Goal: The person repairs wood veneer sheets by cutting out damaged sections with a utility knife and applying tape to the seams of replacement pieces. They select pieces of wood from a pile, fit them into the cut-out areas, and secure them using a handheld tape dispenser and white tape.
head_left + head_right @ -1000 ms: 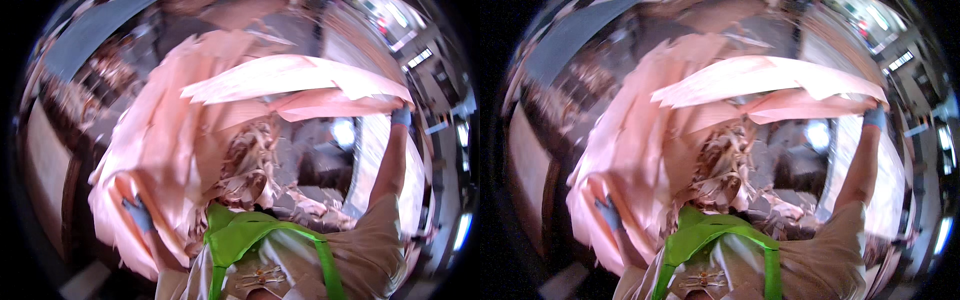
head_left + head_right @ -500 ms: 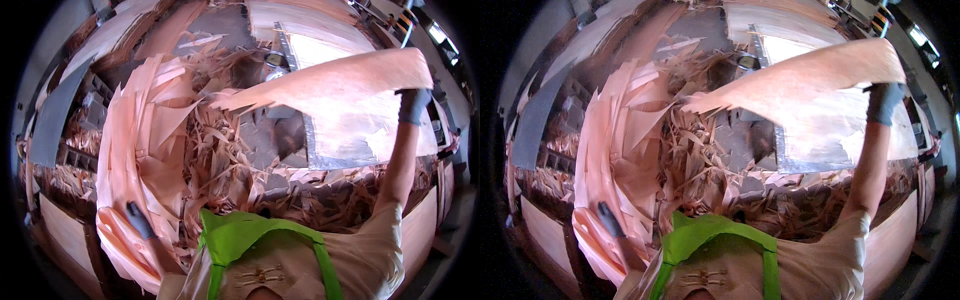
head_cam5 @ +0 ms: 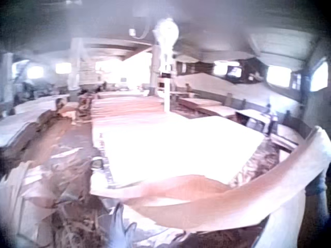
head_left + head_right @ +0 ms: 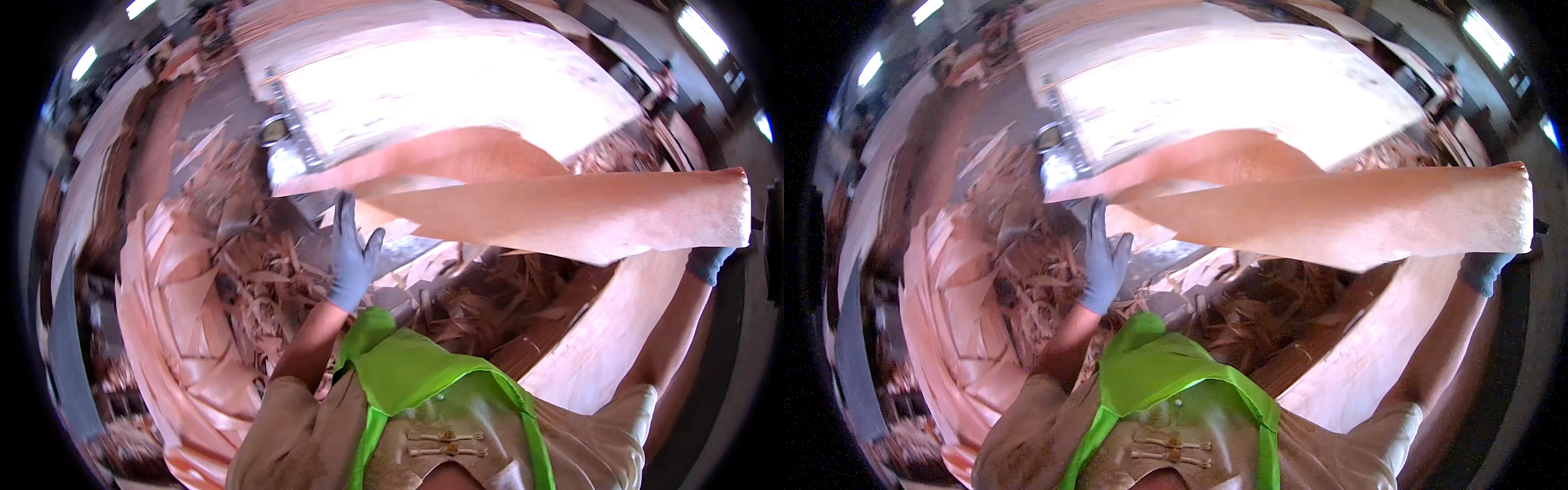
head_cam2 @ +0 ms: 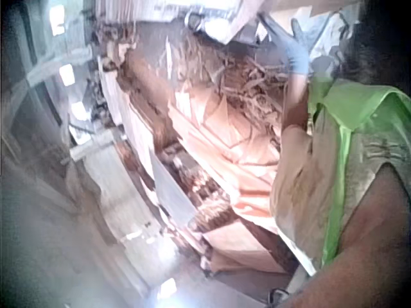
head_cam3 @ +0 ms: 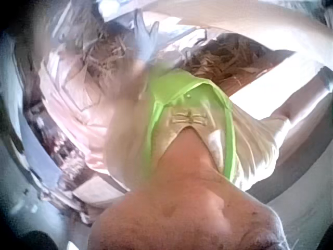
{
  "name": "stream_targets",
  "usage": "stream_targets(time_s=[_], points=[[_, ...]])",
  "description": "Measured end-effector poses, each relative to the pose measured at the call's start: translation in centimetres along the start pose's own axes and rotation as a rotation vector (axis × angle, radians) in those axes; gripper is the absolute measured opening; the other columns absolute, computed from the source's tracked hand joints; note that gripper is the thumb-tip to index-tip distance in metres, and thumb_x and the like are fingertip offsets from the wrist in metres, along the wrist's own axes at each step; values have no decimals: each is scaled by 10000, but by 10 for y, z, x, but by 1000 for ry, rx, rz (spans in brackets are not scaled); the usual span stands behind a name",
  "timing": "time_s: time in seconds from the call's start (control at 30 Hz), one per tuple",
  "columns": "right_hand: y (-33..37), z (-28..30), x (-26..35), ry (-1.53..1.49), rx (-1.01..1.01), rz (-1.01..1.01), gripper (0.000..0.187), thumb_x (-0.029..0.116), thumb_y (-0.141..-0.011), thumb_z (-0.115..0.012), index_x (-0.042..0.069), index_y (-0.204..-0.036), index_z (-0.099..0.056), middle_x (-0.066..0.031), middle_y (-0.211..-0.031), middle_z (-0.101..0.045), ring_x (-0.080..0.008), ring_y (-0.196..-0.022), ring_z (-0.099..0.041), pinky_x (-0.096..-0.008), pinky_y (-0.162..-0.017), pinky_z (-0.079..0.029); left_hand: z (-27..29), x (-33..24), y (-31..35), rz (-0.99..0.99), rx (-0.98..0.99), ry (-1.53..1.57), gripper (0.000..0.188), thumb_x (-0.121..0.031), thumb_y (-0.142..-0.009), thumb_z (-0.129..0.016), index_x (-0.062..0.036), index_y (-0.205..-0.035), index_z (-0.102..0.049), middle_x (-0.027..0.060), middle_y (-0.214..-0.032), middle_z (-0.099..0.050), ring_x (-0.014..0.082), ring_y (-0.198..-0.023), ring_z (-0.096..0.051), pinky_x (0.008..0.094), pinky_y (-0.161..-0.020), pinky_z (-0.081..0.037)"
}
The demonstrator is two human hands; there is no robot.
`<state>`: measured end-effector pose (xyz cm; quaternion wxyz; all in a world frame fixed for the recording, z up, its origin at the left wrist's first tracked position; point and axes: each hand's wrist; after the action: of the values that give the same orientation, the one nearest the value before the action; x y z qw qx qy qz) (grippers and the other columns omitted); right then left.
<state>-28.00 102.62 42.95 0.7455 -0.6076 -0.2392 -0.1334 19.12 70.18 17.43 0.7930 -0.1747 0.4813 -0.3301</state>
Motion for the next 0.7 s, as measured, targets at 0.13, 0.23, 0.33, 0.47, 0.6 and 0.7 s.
stream_targets(time_s=[0.13,0.23,0.33,0.47,0.6,0.7], points=[[19,73,-17,204,22,-31,434,273,-934,-521,40,-1297,-466,-112,-1255,-552,-214,-1086,-575,-355,-930,-476,-89,-26,-48,-60,193,161,696,-176,-819,-646,29,-1380,-287,253,-1422,-293,374,-1317,-312,428,-1082,-269],[19,83,-8,233,-17,-51,403,257,-921,-528,40,-1259,-492,-104,-1225,-560,-207,-1067,-573,-344,-920,-471,-163,-72,-79,-267,365,351,641,-137,-850,-612,6,-1391,-298,199,-1424,-335,315,-1324,-321,384,-1092,-259],[6,62,-26,249,-56,-61,339,209,-901,-539,35,-1191,-542,-89,-1163,-585,-196,-1022,-579,-327,-890,-473,-240,-97,-100,88,839,983,659,-316,-906,-568,-15,-1415,-277,156,-1433,-336,260,-1314,-333,363,-1074,-262],[-39,23,-66,178,-102,-136,262,145,-873,-555,28,-1101,-609,-71,-1080,-619,-183,-963,-587,-303,-851,-475,-283,-170,-146,-18,1113,1299,819,-351,-871,-616,0,-1444,-149,175,-1484,-222,272,-1365,-236,357,-1100,-209],[-88,-28,-126,522,49,-8,298,27,-812,-525,8,-1090,-631,-59,-1026,-645,-150,-955,-579,-282,-874,-450,-336,-235,-190,-171,1186,1450,988,-384,-829,-665,37,-1440,-13,219,-1513,-64,295,-1403,-101,352,-1125,-126],[-109,-53,-182,516,96,14,288,12,-801,-642,24,-1089,-636,-23,-1015,-639,-124,-947,-569,-271,-873,-448,-397,-273,-230,-346,932,1130,1120,-451,-740,-734,60,-1428,-13,249,-1498,-78,315,-1395,-121,364,-1124,-154]])
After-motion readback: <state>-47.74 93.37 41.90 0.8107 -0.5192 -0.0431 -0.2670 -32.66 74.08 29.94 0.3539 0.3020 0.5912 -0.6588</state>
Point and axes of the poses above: each hand's wrist, its own y-axis away from the middle knuckle, its own z-axis out of the back of the hand, x = y × z
